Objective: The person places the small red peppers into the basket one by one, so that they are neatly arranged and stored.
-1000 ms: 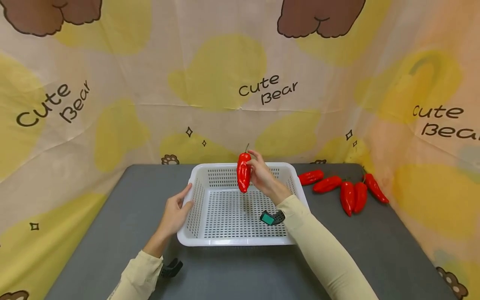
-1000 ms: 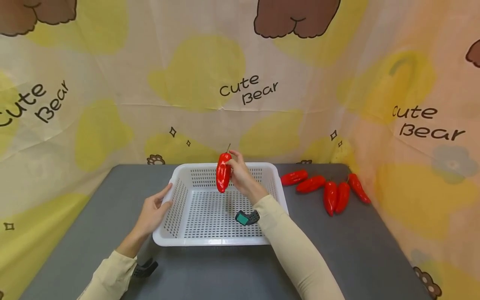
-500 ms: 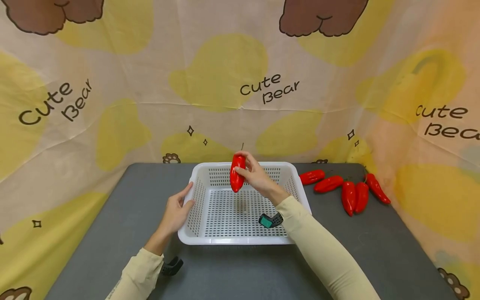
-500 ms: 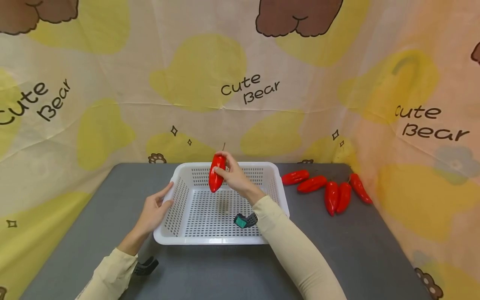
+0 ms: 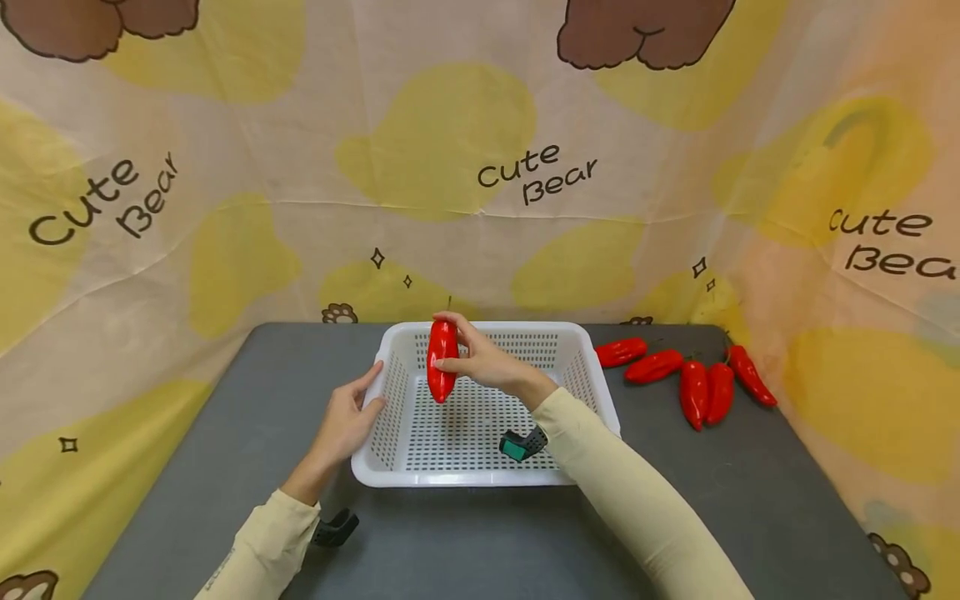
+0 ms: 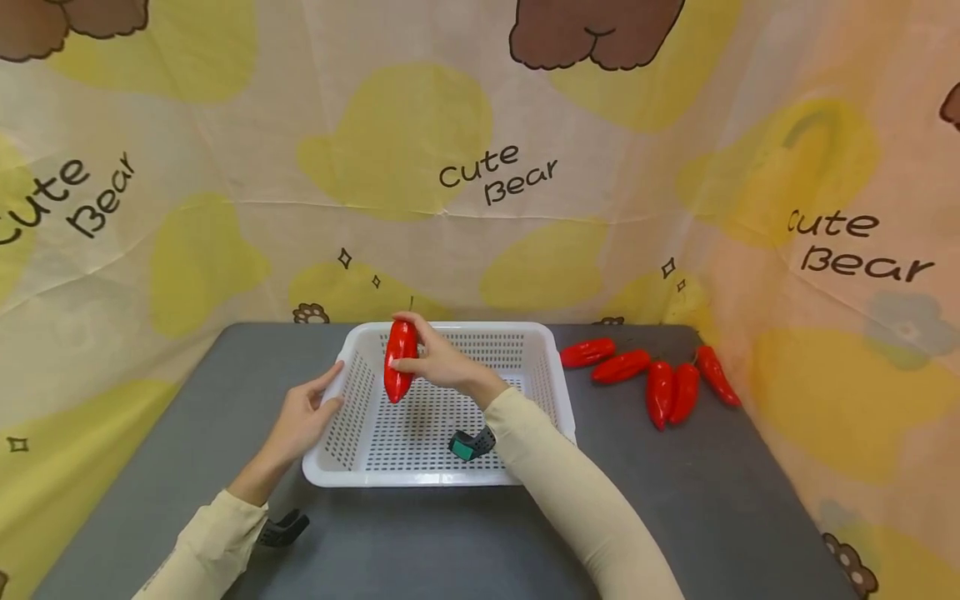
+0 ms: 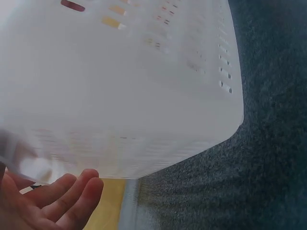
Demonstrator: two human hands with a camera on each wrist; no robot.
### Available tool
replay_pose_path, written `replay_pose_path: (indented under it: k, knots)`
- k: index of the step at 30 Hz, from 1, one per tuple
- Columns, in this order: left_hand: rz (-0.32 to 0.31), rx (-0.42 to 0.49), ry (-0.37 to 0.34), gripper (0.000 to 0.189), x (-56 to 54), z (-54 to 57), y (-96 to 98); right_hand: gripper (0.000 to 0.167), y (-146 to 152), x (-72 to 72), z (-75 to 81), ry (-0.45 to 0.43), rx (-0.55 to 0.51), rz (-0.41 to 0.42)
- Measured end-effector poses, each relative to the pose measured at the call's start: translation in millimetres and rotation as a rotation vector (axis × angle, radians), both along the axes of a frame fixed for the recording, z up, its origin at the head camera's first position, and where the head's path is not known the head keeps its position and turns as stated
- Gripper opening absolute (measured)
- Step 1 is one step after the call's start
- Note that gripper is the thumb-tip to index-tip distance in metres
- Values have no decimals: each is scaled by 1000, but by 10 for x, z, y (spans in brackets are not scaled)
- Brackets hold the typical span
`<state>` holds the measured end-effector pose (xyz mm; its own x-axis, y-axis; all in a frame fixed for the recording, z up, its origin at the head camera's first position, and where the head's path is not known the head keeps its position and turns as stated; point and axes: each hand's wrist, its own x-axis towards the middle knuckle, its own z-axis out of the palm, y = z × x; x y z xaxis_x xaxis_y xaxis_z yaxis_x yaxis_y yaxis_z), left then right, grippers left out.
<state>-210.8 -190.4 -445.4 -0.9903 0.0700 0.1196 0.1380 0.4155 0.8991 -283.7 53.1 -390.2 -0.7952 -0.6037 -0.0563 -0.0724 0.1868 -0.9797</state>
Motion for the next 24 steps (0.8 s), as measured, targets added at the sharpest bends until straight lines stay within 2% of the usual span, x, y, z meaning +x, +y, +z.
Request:
replay_pose_path:
  k: [4,8,14,17,24]
  knots:
    - [9,-37,-3,59,-7,20,-49,68,-168,1,25,-5,51,57]
    - [4,-24,-3,58,0,14,-66,65,-298,6,0,-40,100,102]
    - [-25,3,21,57,-12,-28,-24,58,-351,-37,-128,-78,103,80]
    - [-29,11,38,57,-39,-40,-9,57,-336,-68,-201,-76,142,85]
    - [-15,13,33,56,-39,-41,-16,52,-350,-49,-316,-67,241,200]
